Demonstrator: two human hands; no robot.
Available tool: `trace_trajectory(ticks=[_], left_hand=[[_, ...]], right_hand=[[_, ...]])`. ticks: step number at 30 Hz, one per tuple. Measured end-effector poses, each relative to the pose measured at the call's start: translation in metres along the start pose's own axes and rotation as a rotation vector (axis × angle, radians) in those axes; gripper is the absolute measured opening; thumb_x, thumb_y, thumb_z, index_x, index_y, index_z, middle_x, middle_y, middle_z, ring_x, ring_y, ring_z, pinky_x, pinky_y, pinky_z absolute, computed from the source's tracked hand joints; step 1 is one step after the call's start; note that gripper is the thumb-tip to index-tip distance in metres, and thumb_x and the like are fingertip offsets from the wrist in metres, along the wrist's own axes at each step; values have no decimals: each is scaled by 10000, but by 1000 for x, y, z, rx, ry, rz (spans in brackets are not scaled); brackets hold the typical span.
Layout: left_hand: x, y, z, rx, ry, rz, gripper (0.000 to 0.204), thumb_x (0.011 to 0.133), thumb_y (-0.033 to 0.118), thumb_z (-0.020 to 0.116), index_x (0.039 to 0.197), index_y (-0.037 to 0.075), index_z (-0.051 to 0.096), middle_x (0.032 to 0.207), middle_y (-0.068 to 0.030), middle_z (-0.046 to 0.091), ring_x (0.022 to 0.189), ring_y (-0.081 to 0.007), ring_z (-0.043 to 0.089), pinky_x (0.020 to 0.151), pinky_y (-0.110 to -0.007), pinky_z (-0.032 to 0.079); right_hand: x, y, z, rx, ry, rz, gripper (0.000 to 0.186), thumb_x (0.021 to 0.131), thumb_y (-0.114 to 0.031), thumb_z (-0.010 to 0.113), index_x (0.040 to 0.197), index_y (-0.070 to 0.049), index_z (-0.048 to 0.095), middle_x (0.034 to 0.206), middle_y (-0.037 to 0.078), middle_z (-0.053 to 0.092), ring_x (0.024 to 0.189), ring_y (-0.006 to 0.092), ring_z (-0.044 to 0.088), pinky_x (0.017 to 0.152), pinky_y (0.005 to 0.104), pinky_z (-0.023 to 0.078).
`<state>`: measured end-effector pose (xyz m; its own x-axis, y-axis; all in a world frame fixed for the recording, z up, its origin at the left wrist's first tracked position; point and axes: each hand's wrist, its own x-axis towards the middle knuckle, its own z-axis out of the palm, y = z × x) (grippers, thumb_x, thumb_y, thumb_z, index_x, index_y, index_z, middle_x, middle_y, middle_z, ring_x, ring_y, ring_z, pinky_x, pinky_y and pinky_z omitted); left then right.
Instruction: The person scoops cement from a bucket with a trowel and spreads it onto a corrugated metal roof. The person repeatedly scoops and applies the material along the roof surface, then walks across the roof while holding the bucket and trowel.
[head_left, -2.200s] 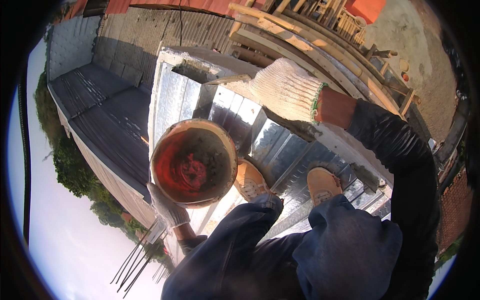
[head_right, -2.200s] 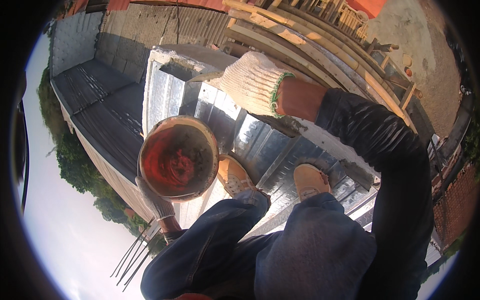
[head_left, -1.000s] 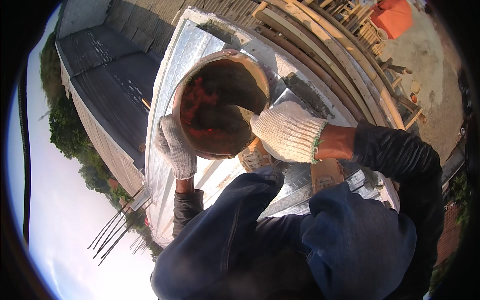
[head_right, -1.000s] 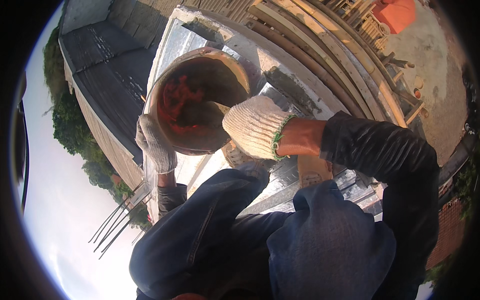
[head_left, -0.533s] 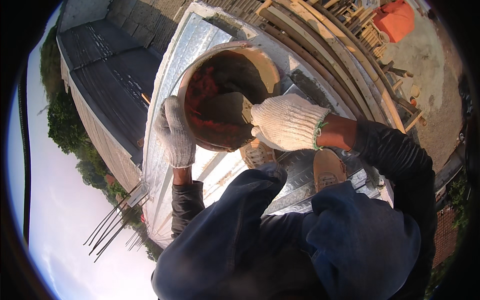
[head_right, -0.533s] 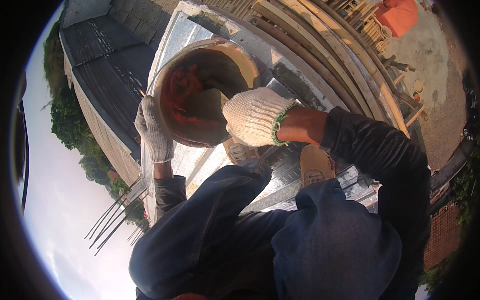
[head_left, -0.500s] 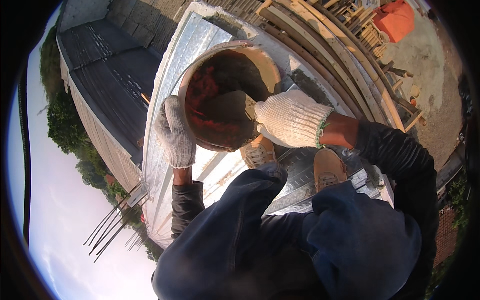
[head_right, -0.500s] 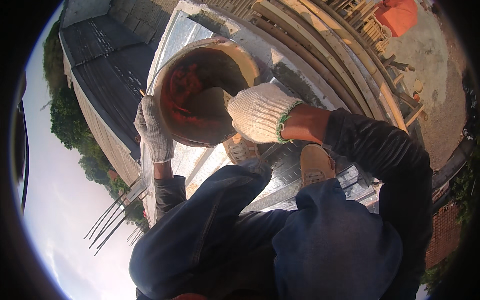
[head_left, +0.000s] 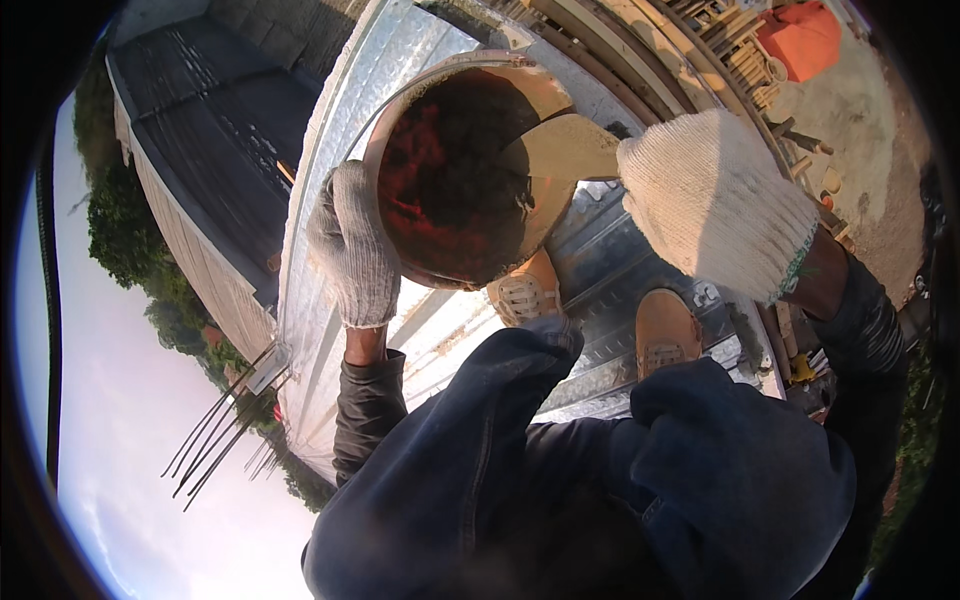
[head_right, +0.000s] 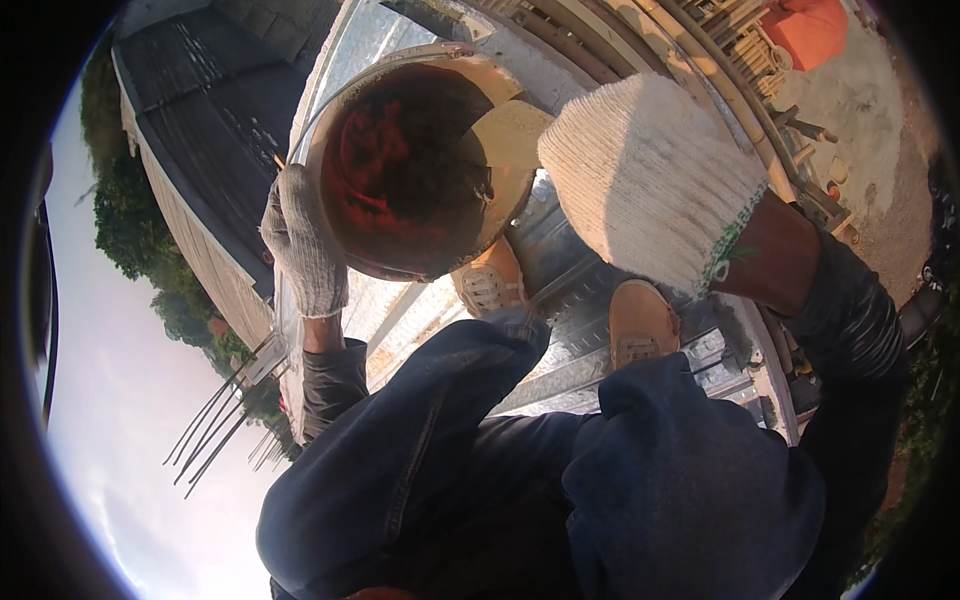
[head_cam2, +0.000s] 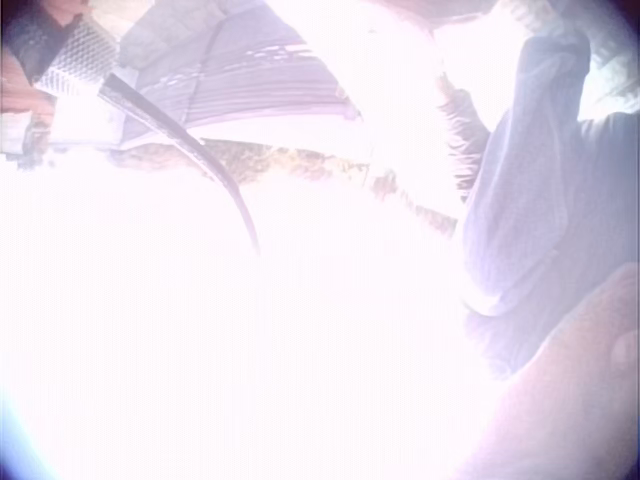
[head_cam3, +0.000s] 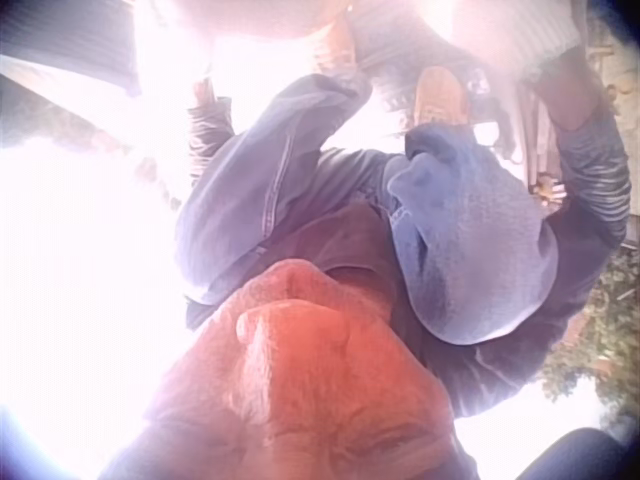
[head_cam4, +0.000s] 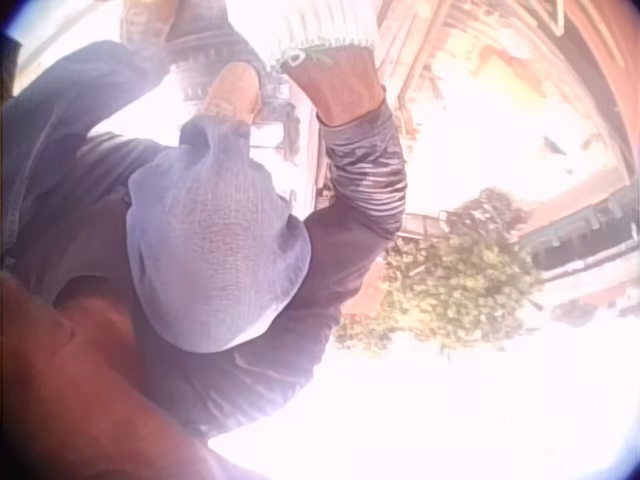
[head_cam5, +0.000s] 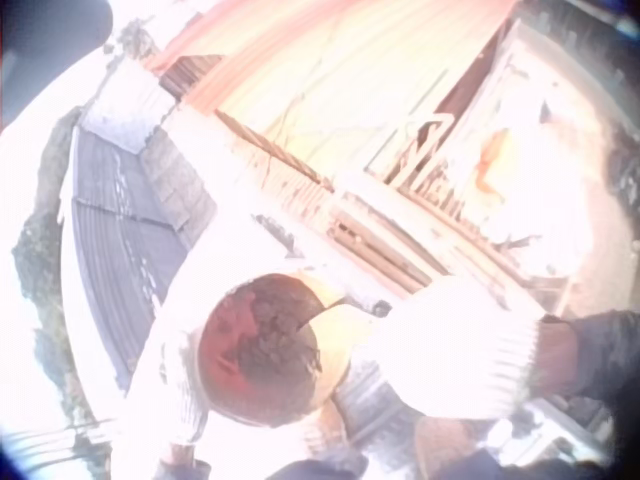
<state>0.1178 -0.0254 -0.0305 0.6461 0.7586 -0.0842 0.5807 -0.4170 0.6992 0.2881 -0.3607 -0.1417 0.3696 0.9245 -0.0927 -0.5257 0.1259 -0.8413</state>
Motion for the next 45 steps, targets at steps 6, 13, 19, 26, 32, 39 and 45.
trace_trajectory(ticks=[6, 13, 19, 26, 32, 39, 45], left_hand=[[-5, 4, 7, -16, 44, 57, 406, 1162, 326, 565, 1180, -43, 733, 1022, -28, 711, 957, -107, 585, 879, -326, 514], [-5, 5, 14, -104, 69, 32, 405, 1163, 316, 566, 1163, -56, 726, 1023, -25, 713, 970, -103, 586, 895, -323, 508], [0, -16, 11, -146, 70, 53, 360, 1167, 277, 568, 1184, -49, 720, 1045, -30, 699, 956, -102, 591, 890, -298, 499], [4, -15, -9, -135, 164, -183, 495, 1153, 395, 570, 1349, -45, 681, 1221, -116, 689, 1075, -192, 624, 993, -381, 524], [-4, -37, -18, -95, 166, -234, 593, 1163, 464, 495, 1493, -19, 594, 1317, -151, 673, 1146, -226, 654, 1023, -399, 565], [-15, -28, -13, -491, 298, -329, 476, 1156, 418, 563, 1410, 23, 643, 1307, -86, 691, 1145, -143, 671, 1002, -302, 577], [-28, -27, -44, -593, 197, -318, 489, 1162, 400, 561, 1463, 16, 601, 1378, -95, 687, 1214, -159, 676, 1005, -308, 581]], right_hand=[[97, -56, 44, -1308, -566, 397, 290, 968, -284, 706, 1093, -45, 812, 1117, 188, 791, 1077, 343, 761, 877, 451, 620], [74, 2, 64, -1045, -347, 7, 301, 1000, -305, 697, 1058, -13, 745, 999, 222, 748, 972, 414, 748, 849, 493, 611], [47, -10, 71, -923, -225, 209, 337, 1026, -346, 713, 1102, -19, 695, 1001, 230, 734, 976, 422, 745, 844, 510, 593], [9, 57, 61, -782, 8, -352, 264, 960, -233, 674, 1025, 18, 726, 959, 224, 725, 901, 377, 731, 819, 429, 603], [5, -17, 58, -862, -100, 13, 370, 999, -372, 674, 977, -8, 739, 936, 202, 712, 895, 399, 705, 800, 453, 587], [-3, -57, 36, -839, 185, -92, 402, 1009, -432, 751, 1065, -35, 746, 911, 186, 717, 864, 373, 728, 801, 454, 595], [27, -66, 10, -921, 412, -101, 347, 996, -349, 769, 1057, -10, 721, 857, 215, 716, 790, 406, 716, 691, 467, 575]])
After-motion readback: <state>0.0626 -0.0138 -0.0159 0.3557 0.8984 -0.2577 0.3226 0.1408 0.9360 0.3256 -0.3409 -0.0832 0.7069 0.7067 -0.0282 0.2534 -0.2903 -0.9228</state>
